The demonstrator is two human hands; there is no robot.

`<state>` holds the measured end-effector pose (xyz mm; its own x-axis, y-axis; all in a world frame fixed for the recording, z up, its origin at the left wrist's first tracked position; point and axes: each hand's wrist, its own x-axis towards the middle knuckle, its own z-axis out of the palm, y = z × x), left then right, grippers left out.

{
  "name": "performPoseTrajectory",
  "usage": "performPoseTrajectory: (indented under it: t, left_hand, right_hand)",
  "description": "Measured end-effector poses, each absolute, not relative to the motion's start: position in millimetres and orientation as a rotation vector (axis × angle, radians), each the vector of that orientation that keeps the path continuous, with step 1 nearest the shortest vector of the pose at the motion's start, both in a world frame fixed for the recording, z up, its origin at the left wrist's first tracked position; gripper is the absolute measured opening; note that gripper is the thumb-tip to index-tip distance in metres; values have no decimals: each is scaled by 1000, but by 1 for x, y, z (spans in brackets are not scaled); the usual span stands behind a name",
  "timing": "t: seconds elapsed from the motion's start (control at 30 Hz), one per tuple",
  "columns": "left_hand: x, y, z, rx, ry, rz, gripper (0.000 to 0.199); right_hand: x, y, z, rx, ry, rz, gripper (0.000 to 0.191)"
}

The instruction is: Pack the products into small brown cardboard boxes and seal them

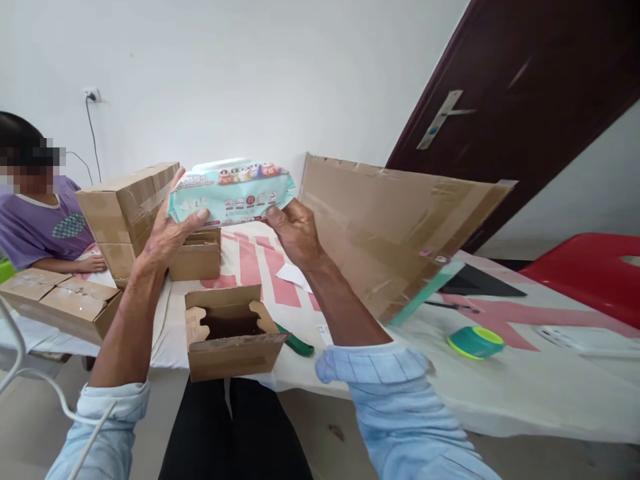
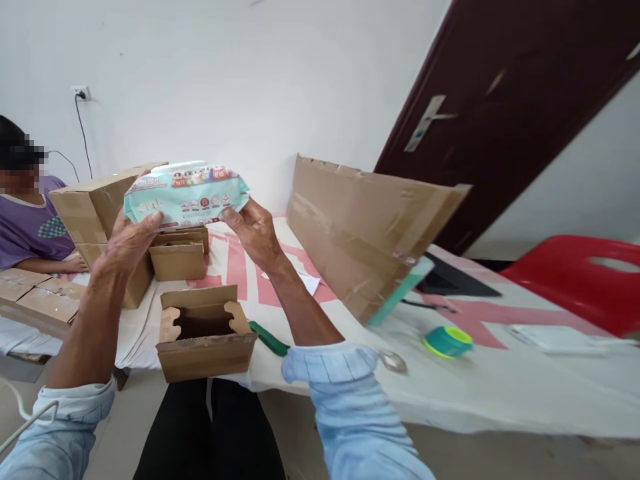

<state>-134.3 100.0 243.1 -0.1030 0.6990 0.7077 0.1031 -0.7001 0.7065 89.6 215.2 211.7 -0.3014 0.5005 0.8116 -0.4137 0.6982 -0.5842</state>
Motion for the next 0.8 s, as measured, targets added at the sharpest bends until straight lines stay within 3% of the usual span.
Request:
performPoseTrajectory:
  t: [0.13, 0.27, 0.5, 0.63, 0.8]
  left_hand:
    - [-154, 107, 225, 1758, 1134, 1697, 95]
    - [-181, 133, 177, 1664, 1299, 1609, 104]
    - [-217, 165, 72, 1558, 1439, 1578, 84]
    - [-240, 177, 31, 1514, 1541, 1570, 78]
    - [-262, 196, 3, 1499, 1631, 1543, 77]
  right_hand:
    - [85, 227, 191, -122, -1744, 894, 58]
    - [71, 255, 142, -263, -1838, 1089, 61]
    - [45, 290, 65, -527, -1837, 1683, 64]
    - [62, 297, 59, -602, -1831, 1770, 58]
    - [124, 274, 76, -468, -2136, 1830, 83]
